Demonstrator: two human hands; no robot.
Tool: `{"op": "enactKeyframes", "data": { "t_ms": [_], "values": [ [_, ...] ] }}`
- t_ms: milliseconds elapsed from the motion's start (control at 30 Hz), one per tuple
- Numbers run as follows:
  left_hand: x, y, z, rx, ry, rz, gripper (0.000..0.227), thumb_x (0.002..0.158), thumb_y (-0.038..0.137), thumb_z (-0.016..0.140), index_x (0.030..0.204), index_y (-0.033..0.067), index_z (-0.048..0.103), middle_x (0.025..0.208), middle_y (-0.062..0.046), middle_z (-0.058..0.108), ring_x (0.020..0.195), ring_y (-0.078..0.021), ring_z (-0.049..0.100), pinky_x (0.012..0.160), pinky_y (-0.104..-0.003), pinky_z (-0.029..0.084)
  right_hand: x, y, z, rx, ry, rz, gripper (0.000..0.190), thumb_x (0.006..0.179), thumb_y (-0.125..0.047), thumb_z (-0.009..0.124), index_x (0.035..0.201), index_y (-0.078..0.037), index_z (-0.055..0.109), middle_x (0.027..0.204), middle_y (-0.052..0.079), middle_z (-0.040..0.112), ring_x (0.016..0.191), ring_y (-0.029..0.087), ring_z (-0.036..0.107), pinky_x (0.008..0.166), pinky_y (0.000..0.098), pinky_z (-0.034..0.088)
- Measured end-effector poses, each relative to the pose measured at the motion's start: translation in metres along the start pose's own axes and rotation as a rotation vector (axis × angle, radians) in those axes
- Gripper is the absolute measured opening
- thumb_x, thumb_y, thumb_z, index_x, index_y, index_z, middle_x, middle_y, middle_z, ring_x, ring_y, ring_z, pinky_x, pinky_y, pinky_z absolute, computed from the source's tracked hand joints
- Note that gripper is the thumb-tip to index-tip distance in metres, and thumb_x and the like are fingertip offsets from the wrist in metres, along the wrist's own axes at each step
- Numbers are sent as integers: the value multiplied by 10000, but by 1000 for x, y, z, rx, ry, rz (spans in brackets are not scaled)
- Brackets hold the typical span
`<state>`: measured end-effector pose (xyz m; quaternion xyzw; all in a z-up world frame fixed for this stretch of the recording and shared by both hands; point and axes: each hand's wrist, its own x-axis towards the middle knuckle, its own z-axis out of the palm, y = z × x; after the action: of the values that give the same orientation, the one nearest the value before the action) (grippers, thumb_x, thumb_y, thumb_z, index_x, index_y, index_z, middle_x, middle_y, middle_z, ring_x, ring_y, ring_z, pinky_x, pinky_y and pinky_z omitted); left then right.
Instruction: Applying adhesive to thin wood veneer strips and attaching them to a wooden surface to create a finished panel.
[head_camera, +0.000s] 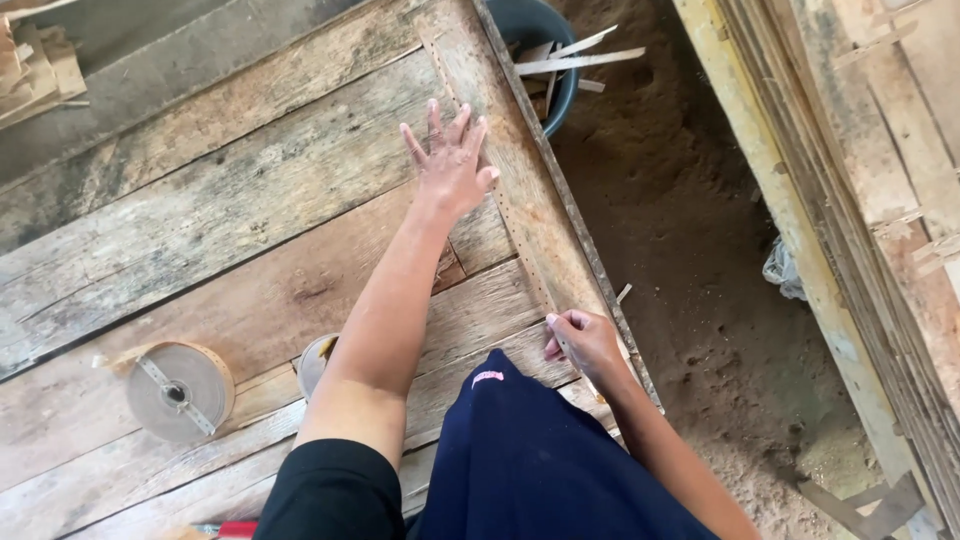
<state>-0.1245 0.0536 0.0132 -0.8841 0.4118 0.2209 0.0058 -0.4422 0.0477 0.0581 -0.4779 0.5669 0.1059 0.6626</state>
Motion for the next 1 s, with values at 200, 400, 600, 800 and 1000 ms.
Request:
{"op": "enactKeyframes", "data": {
  "t_ms": [200, 400, 600, 800, 1000],
  "values": [
    [-10, 11, -37, -30, -237, 55, 926, 971, 501, 551, 1641, 130, 30, 1684, -79, -143, 1400, -372, -332, 1071, -709, -227, -18, -22, -4, 168, -67, -17, 213, 977, -54, 644, 837, 101, 687, 619, 174, 639, 523, 211, 612, 519, 313, 547],
    [-22, 11, 18, -90, 165, 137, 435, 962, 376, 613, 1364, 224, 546, 1504, -49, 430, 1500, -354, 115, 1128, -765, -114, -17, -19, -4, 139, -54, -30, 212, 977, -53, 625, 841, 93, 697, 603, 164, 648, 507, 209, 625, 499, 289, 526],
    [-45, 27, -7, -34, -85, 11, 654, 1022, 524, 524, 1583, 250, 331, 1676, -57, 182, 1528, -363, -136, 1177, -725, -102, -2, 4, -4, 71, -2, -55, 240, 943, -206, 690, 862, 20, 706, 613, 230, 701, 510, 258, 718, 495, 305, 582],
    [-55, 26, 2, -15, -129, 86, 986, 955, 649, 591, 1662, 154, 113, 1716, -118, -41, 1517, -436, -196, 1167, -752, -74, -6, 5, -4, 70, -2, -56, 244, 951, -227, 693, 901, 10, 714, 639, 224, 711, 545, 252, 724, 537, 317, 596],
    [-66, 25, 31, 28, 94, 181, 687, 1006, 548, 552, 1586, 248, 338, 1665, -81, 197, 1545, -395, -57, 1150, -762, -21, -30, 4, -15, 13, -21, -42, 232, 938, -178, 720, 910, 52, 734, 658, 242, 724, 576, 258, 726, 555, 320, 581]
  ]
}}
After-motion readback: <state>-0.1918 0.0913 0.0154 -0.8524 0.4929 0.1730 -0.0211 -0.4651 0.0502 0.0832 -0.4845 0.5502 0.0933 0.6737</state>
